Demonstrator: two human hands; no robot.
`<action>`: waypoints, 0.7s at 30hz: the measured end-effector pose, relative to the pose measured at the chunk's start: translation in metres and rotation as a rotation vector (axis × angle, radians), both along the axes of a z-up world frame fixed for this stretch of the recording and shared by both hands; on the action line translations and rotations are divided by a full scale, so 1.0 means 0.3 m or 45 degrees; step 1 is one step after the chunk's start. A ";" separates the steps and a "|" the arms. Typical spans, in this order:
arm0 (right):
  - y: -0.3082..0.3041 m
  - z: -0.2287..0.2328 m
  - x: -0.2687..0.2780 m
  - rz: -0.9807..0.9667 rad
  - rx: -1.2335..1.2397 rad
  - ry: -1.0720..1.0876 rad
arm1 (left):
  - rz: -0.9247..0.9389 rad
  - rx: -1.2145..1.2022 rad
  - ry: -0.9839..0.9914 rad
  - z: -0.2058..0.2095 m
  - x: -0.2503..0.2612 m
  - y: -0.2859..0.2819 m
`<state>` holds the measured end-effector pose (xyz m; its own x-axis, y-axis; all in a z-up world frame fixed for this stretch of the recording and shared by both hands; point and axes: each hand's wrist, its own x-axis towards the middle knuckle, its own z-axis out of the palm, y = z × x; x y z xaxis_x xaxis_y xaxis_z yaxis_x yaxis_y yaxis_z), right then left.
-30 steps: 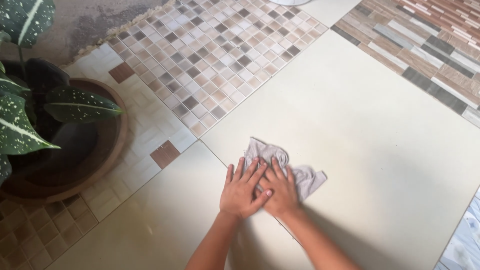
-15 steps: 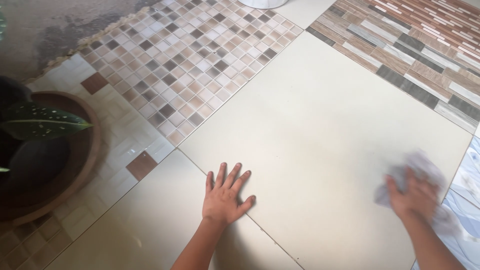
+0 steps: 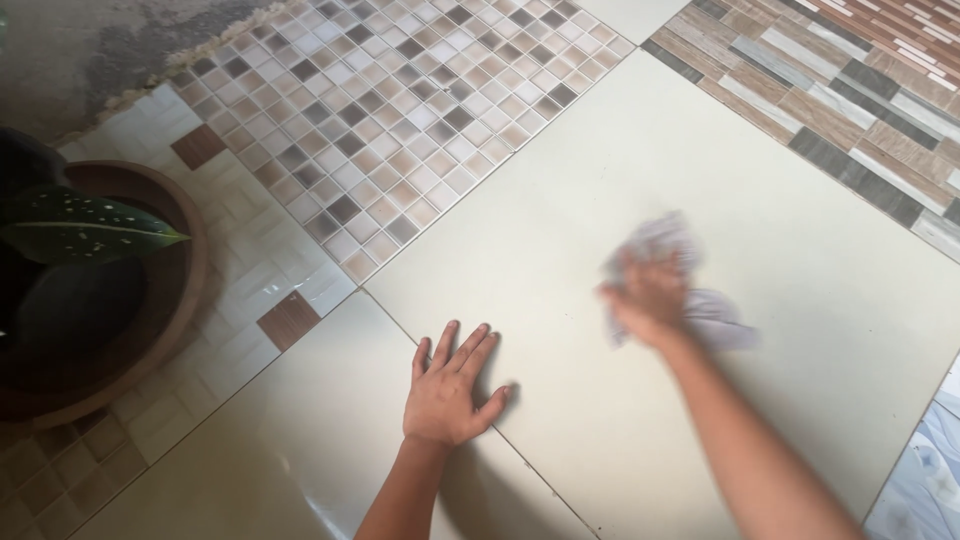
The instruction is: The person wipes a tiled floor with a cloth, moving from a mosaic tile section to a larger white tile section. They use a cloth to wipe the floor surface in a repetitive motion.
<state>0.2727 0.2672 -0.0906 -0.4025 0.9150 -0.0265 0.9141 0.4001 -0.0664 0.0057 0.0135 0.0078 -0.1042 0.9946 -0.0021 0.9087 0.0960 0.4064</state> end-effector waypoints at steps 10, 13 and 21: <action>-0.602 0.153 0.161 0.152 0.245 0.121 | 0.092 0.130 -0.143 -0.058 -0.013 -0.002; -0.482 0.054 0.477 0.044 0.401 0.194 | 0.110 0.116 -0.158 -0.050 -0.001 -0.005; -0.121 -0.045 0.358 -0.296 0.398 0.274 | 0.129 0.127 -0.156 -0.031 0.001 -0.005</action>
